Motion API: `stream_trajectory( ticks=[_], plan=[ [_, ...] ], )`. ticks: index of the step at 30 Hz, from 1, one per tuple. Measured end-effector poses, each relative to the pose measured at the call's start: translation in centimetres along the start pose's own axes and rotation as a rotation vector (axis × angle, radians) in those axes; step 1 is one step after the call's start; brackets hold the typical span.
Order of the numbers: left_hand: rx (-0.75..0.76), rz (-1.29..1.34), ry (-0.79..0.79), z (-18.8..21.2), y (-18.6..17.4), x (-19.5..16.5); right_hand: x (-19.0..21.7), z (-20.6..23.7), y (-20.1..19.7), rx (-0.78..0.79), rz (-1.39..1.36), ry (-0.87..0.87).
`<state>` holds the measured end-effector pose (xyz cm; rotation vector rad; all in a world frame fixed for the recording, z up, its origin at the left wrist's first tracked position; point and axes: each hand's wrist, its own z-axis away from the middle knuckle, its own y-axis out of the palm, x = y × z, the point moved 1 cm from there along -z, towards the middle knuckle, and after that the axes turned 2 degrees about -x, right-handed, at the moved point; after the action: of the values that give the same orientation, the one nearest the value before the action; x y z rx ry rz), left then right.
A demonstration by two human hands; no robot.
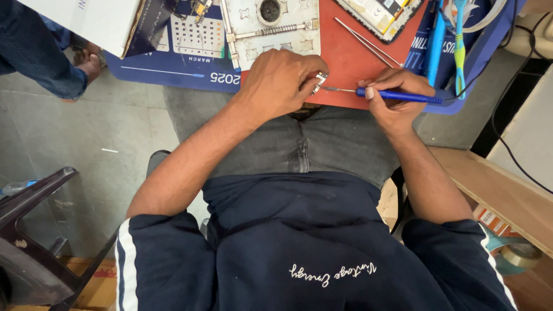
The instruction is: The person uses a screwdriver to remove screws from a small electronic component, then cleans it with a liquid from a bottle and a brush. They then use tweezers to handle the component and place it into a disassembled phone chassis.
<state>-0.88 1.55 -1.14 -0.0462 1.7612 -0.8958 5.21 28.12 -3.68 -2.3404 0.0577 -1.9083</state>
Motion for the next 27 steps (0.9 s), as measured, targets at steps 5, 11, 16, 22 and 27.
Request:
stream_trajectory(
  ticks=[5,11,16,22,27],
  plan=[
    [0.005,0.026,-0.014,0.09,0.01,-0.04,0.11,0.09,0.02,0.006,0.028,-0.003],
    [-0.007,0.016,-0.005,0.0,-0.04,-0.03,0.07,-0.05,0.12,0.005,0.044,-0.001],
    [-0.002,0.03,-0.016,-0.07,-0.18,-0.01,0.11,-0.18,0.12,0.002,0.027,-0.011],
    [-0.012,0.023,-0.01,-0.09,-0.15,0.02,0.28,-0.25,0.2,0.007,0.037,-0.011],
    [-0.005,0.033,-0.023,-0.08,-0.16,0.05,0.35,-0.33,0.28,0.014,0.03,-0.018]
  ],
)
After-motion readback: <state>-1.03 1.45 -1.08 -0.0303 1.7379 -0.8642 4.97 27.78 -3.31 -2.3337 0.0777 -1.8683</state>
